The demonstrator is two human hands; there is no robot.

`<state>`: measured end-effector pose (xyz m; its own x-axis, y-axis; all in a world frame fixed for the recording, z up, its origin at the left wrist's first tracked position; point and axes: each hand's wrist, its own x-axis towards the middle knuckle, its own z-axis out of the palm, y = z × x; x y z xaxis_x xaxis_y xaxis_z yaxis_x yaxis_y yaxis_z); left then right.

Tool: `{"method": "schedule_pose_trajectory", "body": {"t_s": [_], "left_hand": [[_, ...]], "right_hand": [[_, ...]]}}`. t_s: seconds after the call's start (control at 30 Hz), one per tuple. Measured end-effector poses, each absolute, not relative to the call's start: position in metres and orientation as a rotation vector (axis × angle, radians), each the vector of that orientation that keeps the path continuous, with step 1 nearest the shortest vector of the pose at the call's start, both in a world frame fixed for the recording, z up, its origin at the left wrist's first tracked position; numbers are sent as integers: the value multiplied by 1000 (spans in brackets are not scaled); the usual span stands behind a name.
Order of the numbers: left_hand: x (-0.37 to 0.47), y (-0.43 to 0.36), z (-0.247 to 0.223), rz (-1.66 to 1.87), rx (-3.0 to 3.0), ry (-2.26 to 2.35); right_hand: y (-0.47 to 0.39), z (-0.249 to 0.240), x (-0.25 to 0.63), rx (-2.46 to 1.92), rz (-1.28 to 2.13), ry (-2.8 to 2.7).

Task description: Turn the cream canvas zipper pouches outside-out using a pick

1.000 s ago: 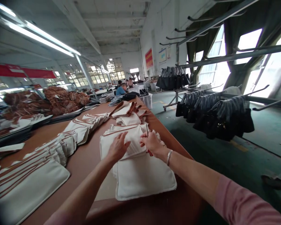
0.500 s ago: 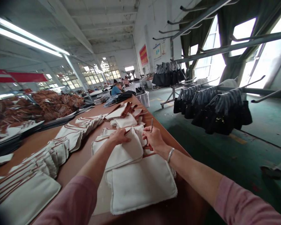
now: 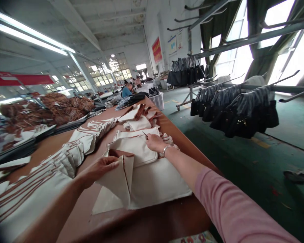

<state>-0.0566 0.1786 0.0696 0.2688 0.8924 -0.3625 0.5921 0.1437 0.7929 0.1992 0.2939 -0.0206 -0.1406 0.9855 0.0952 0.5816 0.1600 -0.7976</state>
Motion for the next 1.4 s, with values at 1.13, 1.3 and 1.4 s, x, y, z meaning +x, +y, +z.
{"method": "schedule_pose_trajectory", "body": {"t_s": [1.13,1.3,1.4], "left_hand": [[-38,-36,48,596,1293,1102],[-26,-30,40,721,1163,1084],[-25,-26,38,727,1110,1092]], "right_hand": [[37,15,174,-454,1578,-2028],[42,13,180,-505,1553,-2058],[45,11,182,-512,1602,-2013]]}}
